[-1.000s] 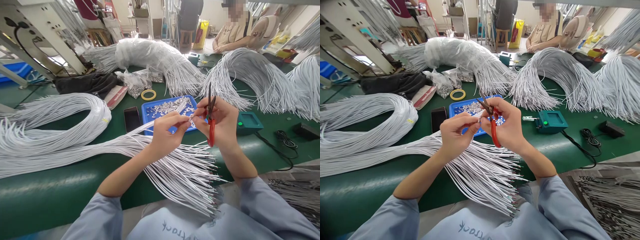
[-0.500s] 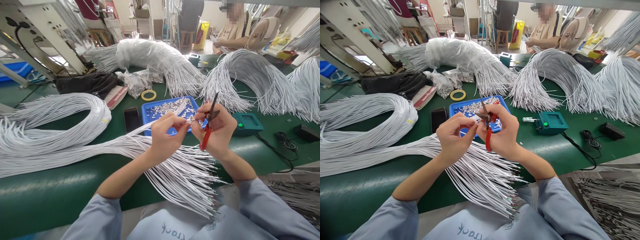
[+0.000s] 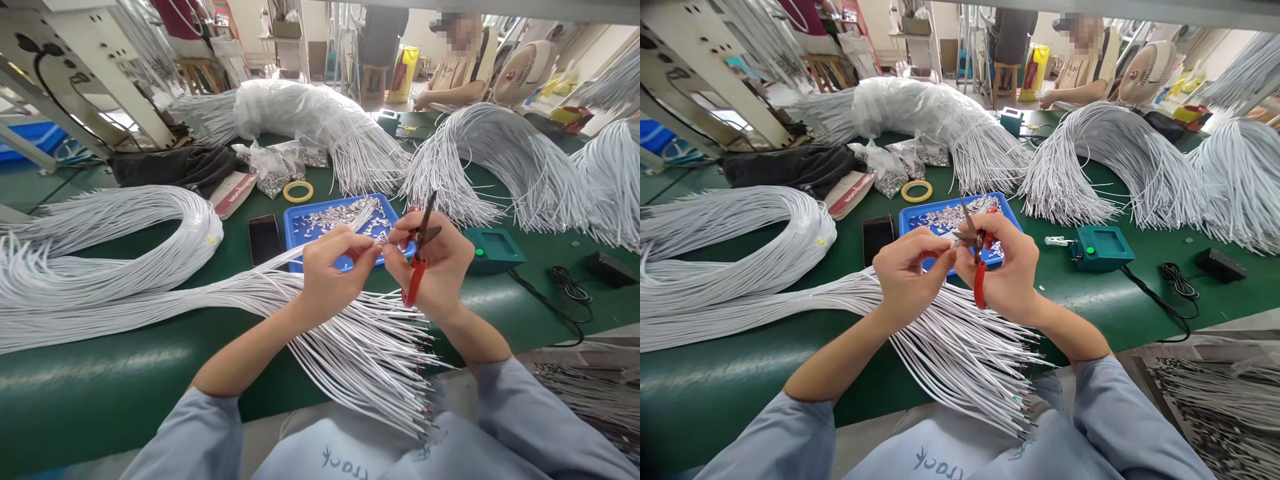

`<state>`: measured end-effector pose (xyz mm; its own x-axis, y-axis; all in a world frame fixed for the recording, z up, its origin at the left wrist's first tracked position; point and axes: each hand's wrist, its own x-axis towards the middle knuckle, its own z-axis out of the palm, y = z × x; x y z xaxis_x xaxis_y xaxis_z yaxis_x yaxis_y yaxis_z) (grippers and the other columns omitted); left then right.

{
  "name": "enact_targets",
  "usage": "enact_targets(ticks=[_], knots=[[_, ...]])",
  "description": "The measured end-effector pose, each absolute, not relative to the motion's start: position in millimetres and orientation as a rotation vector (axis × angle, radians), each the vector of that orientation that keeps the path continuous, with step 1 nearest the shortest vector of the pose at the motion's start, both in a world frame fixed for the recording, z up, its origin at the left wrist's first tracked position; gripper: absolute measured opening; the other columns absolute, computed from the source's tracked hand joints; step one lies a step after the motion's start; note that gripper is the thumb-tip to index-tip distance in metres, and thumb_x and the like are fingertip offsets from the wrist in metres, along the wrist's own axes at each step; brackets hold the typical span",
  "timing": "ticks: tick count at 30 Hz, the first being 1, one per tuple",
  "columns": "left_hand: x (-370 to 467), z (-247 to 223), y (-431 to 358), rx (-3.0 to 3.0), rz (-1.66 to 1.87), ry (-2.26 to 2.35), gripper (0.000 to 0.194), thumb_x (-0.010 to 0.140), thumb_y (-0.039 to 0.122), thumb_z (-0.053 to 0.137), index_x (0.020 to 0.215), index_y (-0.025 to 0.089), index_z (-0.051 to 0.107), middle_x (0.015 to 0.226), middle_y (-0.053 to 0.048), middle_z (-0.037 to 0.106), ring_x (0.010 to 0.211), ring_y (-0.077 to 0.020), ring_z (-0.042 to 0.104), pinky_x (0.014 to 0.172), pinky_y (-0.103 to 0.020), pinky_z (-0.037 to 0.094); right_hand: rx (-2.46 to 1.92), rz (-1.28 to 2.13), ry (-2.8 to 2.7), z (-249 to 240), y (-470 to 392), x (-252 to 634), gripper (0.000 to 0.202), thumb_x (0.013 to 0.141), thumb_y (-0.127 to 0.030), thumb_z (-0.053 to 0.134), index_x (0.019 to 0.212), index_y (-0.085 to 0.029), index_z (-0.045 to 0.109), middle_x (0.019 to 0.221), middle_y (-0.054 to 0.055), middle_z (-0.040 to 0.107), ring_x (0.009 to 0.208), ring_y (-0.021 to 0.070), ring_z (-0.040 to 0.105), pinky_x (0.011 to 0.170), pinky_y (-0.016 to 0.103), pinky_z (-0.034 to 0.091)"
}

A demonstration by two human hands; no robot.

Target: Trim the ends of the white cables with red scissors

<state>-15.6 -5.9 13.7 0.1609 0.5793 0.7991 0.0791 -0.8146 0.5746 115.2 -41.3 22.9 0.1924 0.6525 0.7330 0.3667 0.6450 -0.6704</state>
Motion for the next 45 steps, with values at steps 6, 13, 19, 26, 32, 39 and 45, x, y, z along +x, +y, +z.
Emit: enact_targets(ticks=[6,13,19,26,32,39,45], knots=[[-20,15,-5,2.007,1.603,0.586,0.01,0.084,0.018,0.066,0.074,0.016,0.065,0.064,0.001,0.062,0.057,-0.0061,0.054,0.051,-0.017,0.045,-0.85,0.292,-1.367,27,-37,120,0.025,0.076,-0.008,0.064,0.094,-0.026,0.061,0.079,-0.004,0.067,0.07,0.0127,0.063,0.067,0.03,0.052],[-22,17,-8,1.909,1.397,0.552,0.019,0.091,0.028,0.058,0.077,0.016,0.066,0.067,-0.001,0.064,0.06,-0.0089,0.058,0.056,-0.022,0.047,-0.796,0.664,-1.403,32,-29,131,0.02,0.079,-0.015,0.067,0.093,-0.027,0.061,0.086,-0.004,0.075,0.076,0.0133,0.07,0.062,0.028,0.05],[-23,18,-9,1.938,1.393,0.526,0.024,0.092,0.024,0.055,0.071,0.016,0.062,0.061,0.001,0.059,0.058,-0.008,0.054,0.056,-0.021,0.045,-0.719,0.787,-1.416,32,-29,130,0.019,0.077,-0.019,0.072,0.091,-0.026,0.06,0.081,-0.005,0.073,0.072,0.0115,0.069,0.057,0.026,0.049],[-23,18,-11,1.945,1.376,0.543,0.025,0.093,0.028,0.055,0.072,0.015,0.063,0.06,0.0,0.06,0.057,-0.0082,0.055,0.054,-0.02,0.045,-0.805,0.724,-1.41,33,-30,131,0.028,0.069,-0.03,0.081,0.088,-0.026,0.06,0.072,-0.006,0.068,0.067,0.0112,0.062,0.056,0.027,0.046],[-21,17,-9,1.938,1.464,0.513,0.011,0.086,0.021,0.064,0.076,0.015,0.066,0.063,0.001,0.06,0.057,-0.0066,0.053,0.051,-0.017,0.044,-0.836,0.653,-1.424,33,-34,132,0.028,0.069,-0.03,0.081,0.088,-0.028,0.061,0.07,-0.005,0.063,0.065,0.0113,0.057,0.056,0.027,0.045],[-21,19,-8,2.035,1.563,0.569,0.008,0.08,0.011,0.067,0.072,0.014,0.066,0.063,0.001,0.063,0.056,-0.0054,0.054,0.05,-0.015,0.045,-0.802,0.833,-1.408,35,-30,137,0.024,0.071,-0.024,0.078,0.089,-0.027,0.062,0.071,-0.007,0.064,0.064,0.0087,0.057,0.058,0.025,0.046],[-21,20,-9,2.055,1.569,0.612,0.009,0.076,0.009,0.07,0.07,0.013,0.065,0.062,0.002,0.063,0.055,-0.0046,0.054,0.052,-0.015,0.045,-0.753,0.983,-1.464,35,-18,146,0.024,0.069,-0.025,0.079,0.086,-0.026,0.062,0.068,-0.007,0.064,0.061,0.0081,0.058,0.058,0.024,0.048]])
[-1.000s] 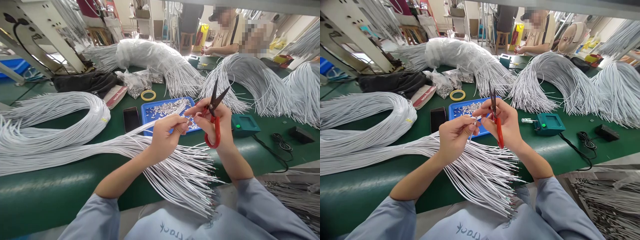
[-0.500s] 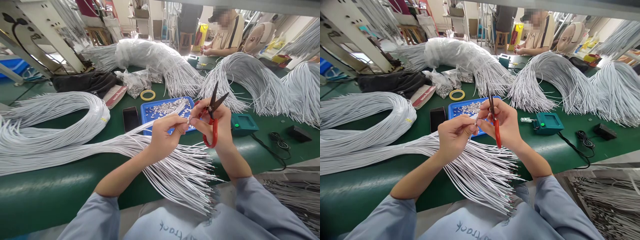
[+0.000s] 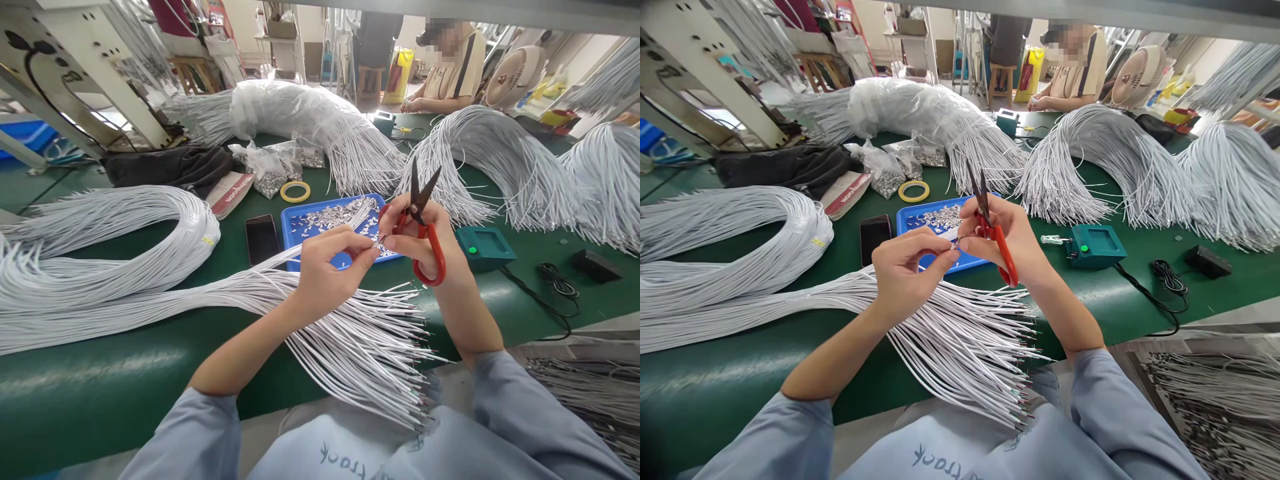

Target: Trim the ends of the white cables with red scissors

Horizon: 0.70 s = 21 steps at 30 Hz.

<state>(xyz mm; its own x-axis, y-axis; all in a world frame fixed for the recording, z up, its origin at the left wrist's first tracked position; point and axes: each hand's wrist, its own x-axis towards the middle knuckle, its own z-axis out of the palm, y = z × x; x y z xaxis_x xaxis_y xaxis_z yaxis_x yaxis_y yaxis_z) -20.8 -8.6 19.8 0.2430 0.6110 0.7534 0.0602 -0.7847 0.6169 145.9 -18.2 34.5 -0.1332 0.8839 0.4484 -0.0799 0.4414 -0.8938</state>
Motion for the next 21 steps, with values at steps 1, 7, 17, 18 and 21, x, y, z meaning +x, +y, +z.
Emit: enact_targets(ticks=[1,7,17,18,21], knots=[[-21,20,-9,2.055,1.566,0.621,0.01,0.076,0.009,0.07,0.069,0.013,0.065,0.062,0.002,0.063,0.055,-0.0046,0.054,0.052,-0.015,0.045,-0.76,0.975,-1.468,34,-18,146,0.025,0.069,-0.025,0.079,0.086,-0.026,0.062,0.068,-0.007,0.064,0.061,0.0083,0.059,0.057,0.024,0.049],[-21,20,-7,2.067,1.582,0.725,0.013,0.077,0.014,0.071,0.066,0.014,0.064,0.058,0.003,0.058,0.051,-0.0037,0.045,0.046,-0.016,0.038,-0.84,0.691,-1.468,32,-26,138,0.027,0.069,-0.017,0.077,0.088,-0.027,0.062,0.072,-0.007,0.066,0.064,0.0088,0.06,0.061,0.024,0.05],[-24,22,-1,1.936,1.488,0.752,0.01,0.078,0.018,0.069,0.069,0.016,0.068,0.063,0.002,0.066,0.054,-0.0059,0.053,0.048,-0.017,0.041,-1.079,0.465,-1.529,33,-7,155,0.018,0.071,-0.018,0.067,0.087,-0.023,0.06,0.07,-0.004,0.063,0.063,0.0104,0.057,0.059,0.026,0.046],[-24,23,-2,1.914,1.465,0.732,0.009,0.078,0.018,0.069,0.069,0.016,0.068,0.064,0.001,0.068,0.055,-0.0062,0.055,0.049,-0.017,0.042,-1.168,0.479,-1.584,31,2,161,0.016,0.071,-0.018,0.064,0.087,-0.022,0.06,0.07,-0.003,0.063,0.063,0.0109,0.057,0.06,0.026,0.046],[-21,22,-9,1.824,1.371,0.668,0.009,0.079,0.017,0.068,0.07,0.016,0.069,0.065,0.0,0.069,0.056,-0.007,0.057,0.05,-0.018,0.043,-1.605,0.505,-1.889,19,30,177,0.024,0.073,-0.016,0.059,0.096,-0.018,0.065,0.072,0.001,0.066,0.066,0.0142,0.058,0.063,0.027,0.045]])
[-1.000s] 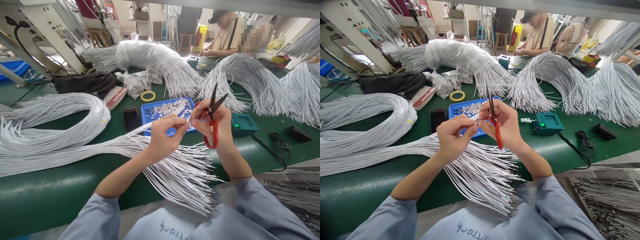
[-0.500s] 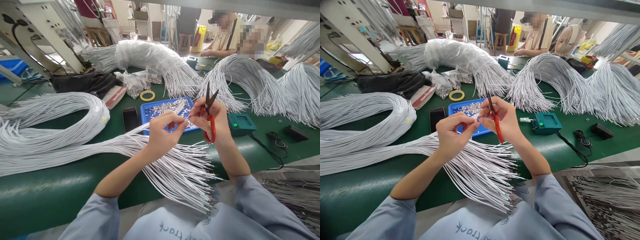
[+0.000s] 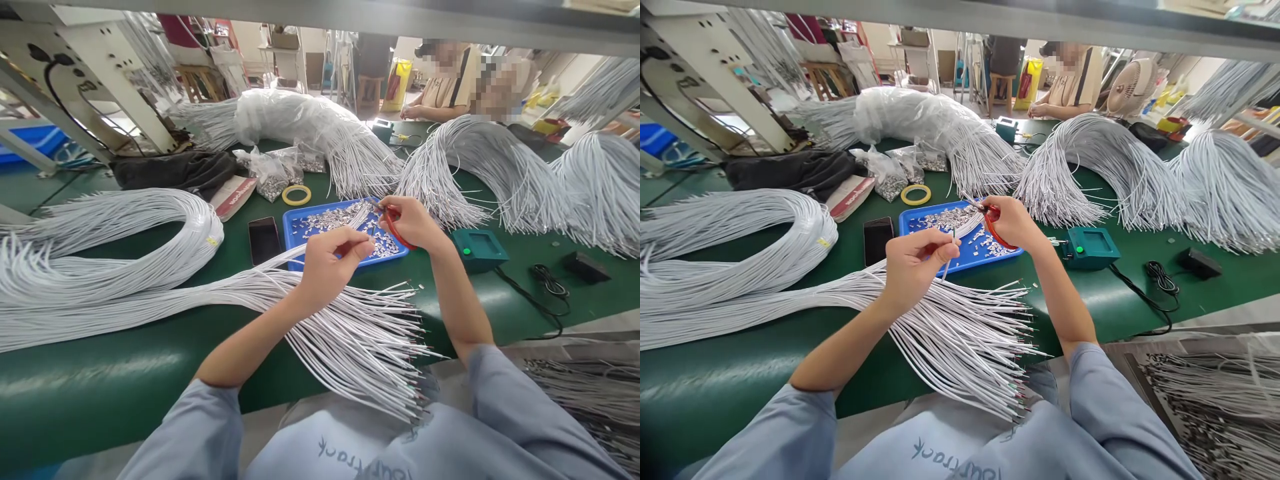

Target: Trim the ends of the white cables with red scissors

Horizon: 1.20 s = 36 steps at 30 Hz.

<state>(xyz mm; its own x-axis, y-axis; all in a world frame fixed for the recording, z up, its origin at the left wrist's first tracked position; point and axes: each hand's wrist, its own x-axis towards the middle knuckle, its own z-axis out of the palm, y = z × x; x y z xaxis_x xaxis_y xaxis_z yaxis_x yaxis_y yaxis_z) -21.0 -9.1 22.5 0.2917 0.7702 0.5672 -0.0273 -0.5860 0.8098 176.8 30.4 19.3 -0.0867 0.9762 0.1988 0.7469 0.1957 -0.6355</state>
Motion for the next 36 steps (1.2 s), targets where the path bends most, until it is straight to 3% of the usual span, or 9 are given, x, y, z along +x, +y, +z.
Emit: enact_targets(ticks=[5,10,13,15,19,22,26,36], knots=[[-1,0,-40,1.932,0.941,0.453,0.009,0.08,0.014,0.066,0.072,0.013,0.07,0.064,-0.002,0.066,0.055,-0.0079,0.054,0.051,-0.02,0.043,-1.877,0.366,-1.842,-5,61,189,0.036,0.069,-0.008,0.056,0.1,-0.016,0.071,0.088,0.012,0.071,0.085,0.0273,0.063,0.07,0.034,0.044],[18,-27,-51,2.141,0.566,0.243,0.01,0.083,0.017,0.064,0.078,0.013,0.071,0.07,-0.004,0.069,0.059,-0.0087,0.055,0.058,-0.02,0.047,-1.956,0.317,-1.767,-6,65,199,0.03,0.068,-0.011,0.061,0.096,-0.016,0.072,0.095,0.016,0.071,0.091,0.0319,0.063,0.074,0.039,0.047],[19,-31,-25,2.377,0.474,0.53,0.019,0.09,0.028,0.057,0.094,0.016,0.073,0.092,-0.006,0.072,0.079,-0.0127,0.066,0.074,-0.023,0.051,-1.909,0.288,-1.702,3,58,201,0.026,0.071,-0.015,0.062,0.096,-0.015,0.07,0.088,0.014,0.07,0.085,0.0291,0.063,0.074,0.039,0.048],[13,-32,4,2.597,0.274,0.976,0.025,0.095,0.029,0.049,0.103,0.02,0.071,0.105,-0.006,0.07,0.095,-0.0158,0.068,0.081,-0.025,0.051,-1.855,0.28,-1.661,9,52,200,0.023,0.073,-0.018,0.061,0.095,-0.016,0.068,0.082,0.011,0.069,0.078,0.0243,0.063,0.072,0.037,0.048],[-9,-39,61,2.609,0.086,1.436,0.024,0.09,0.01,0.048,0.1,0.003,0.069,0.108,-0.021,0.065,0.108,-0.0311,0.064,0.089,-0.04,0.051,-1.583,0.347,-1.498,19,40,193,0.014,0.073,-0.02,0.061,0.087,-0.019,0.064,0.065,0.001,0.061,0.057,0.0134,0.053,0.06,0.031,0.045],[-22,-49,85,2.594,-0.065,1.559,0.02,0.09,0.017,0.056,0.104,0.007,0.066,0.111,-0.016,0.065,0.111,-0.0267,0.062,0.094,-0.043,0.051,-1.366,0.357,-1.405,24,31,187,0.011,0.071,-0.018,0.063,0.081,-0.021,0.063,0.057,-0.004,0.056,0.05,0.0101,0.046,0.055,0.03,0.041],[-24,-58,91,2.583,-0.174,1.591,0.034,0.091,0.035,0.058,0.116,0.013,0.059,0.119,-0.01,0.062,0.107,-0.0207,0.061,0.093,-0.044,0.052,-1.216,0.327,-1.363,30,21,185,0.013,0.07,-0.017,0.064,0.081,-0.023,0.063,0.061,-0.005,0.057,0.056,0.0109,0.051,0.06,0.031,0.045],[-26,-61,94,2.519,-0.16,1.627,0.031,0.091,0.035,0.057,0.113,0.013,0.06,0.118,-0.01,0.062,0.109,-0.0212,0.06,0.095,-0.045,0.051,-1.095,0.327,-1.294,44,-2,180,0.014,0.072,-0.015,0.067,0.082,-0.024,0.063,0.06,-0.004,0.057,0.057,0.0121,0.055,0.055,0.029,0.041]])
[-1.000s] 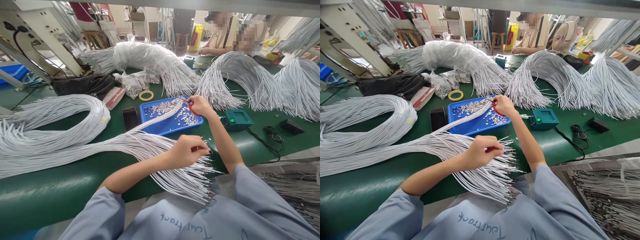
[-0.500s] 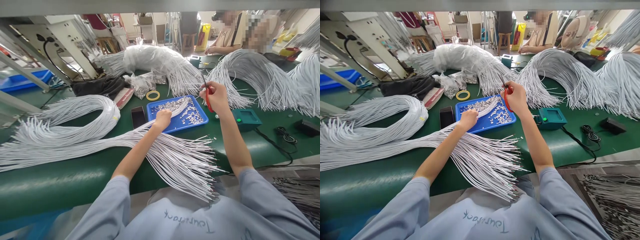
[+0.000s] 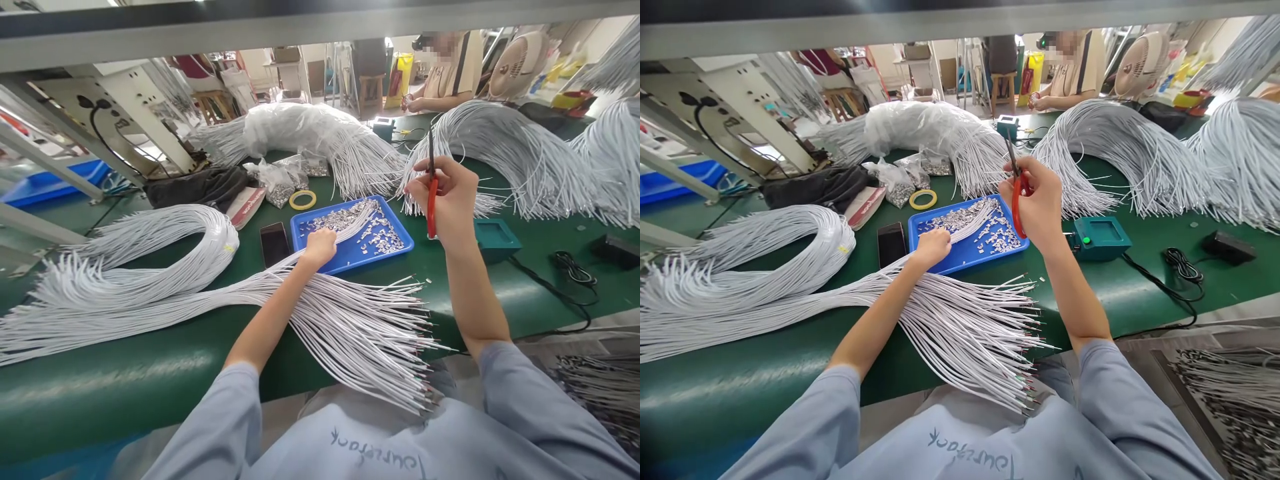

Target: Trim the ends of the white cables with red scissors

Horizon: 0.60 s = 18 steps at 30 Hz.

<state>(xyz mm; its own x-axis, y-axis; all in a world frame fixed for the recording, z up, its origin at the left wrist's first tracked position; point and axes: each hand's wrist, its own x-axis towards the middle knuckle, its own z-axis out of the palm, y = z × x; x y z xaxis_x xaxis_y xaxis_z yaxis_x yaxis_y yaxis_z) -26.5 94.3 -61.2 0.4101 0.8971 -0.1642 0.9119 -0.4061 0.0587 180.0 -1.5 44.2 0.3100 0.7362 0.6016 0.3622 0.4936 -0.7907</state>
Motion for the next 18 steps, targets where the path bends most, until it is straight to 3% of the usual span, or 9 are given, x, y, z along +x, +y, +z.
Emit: enact_targets(ticks=[6,9,12,18], knots=[[-32,-54,100,2.375,-0.003,1.609,0.019,0.09,0.026,0.057,0.098,0.012,0.066,0.106,-0.01,0.067,0.105,-0.0211,0.062,0.094,-0.041,0.05,-1.055,0.316,-1.274,44,-2,176,0.013,0.074,-0.018,0.068,0.083,-0.024,0.062,0.06,-0.005,0.057,0.055,0.0117,0.053,0.052,0.028,0.039],[-37,-44,102,2.288,0.117,1.475,0.015,0.085,0.019,0.056,0.087,0.011,0.069,0.085,-0.01,0.071,0.086,-0.0195,0.067,0.078,-0.029,0.051,-1.038,0.266,-1.232,43,-1,175,0.011,0.076,-0.025,0.069,0.084,-0.026,0.061,0.059,-0.005,0.055,0.054,0.0126,0.054,0.052,0.029,0.039],[-38,-32,98,2.208,0.249,1.231,0.023,0.087,0.025,0.051,0.084,0.011,0.069,0.062,-0.003,0.065,0.058,-0.012,0.062,0.059,-0.022,0.049,-0.993,0.218,-1.171,43,0,173,0.012,0.077,-0.03,0.069,0.083,-0.027,0.06,0.058,-0.006,0.054,0.058,0.0148,0.059,0.06,0.033,0.047],[-22,-7,54,2.025,0.524,0.74,0.03,0.085,0.036,0.057,0.072,0.012,0.07,0.059,-0.002,0.064,0.041,-0.0045,0.049,0.045,-0.018,0.042,-0.99,0.234,-1.074,40,3,176,0.012,0.078,-0.028,0.066,0.086,-0.029,0.057,0.062,-0.003,0.06,0.068,0.0201,0.066,0.066,0.037,0.052]])
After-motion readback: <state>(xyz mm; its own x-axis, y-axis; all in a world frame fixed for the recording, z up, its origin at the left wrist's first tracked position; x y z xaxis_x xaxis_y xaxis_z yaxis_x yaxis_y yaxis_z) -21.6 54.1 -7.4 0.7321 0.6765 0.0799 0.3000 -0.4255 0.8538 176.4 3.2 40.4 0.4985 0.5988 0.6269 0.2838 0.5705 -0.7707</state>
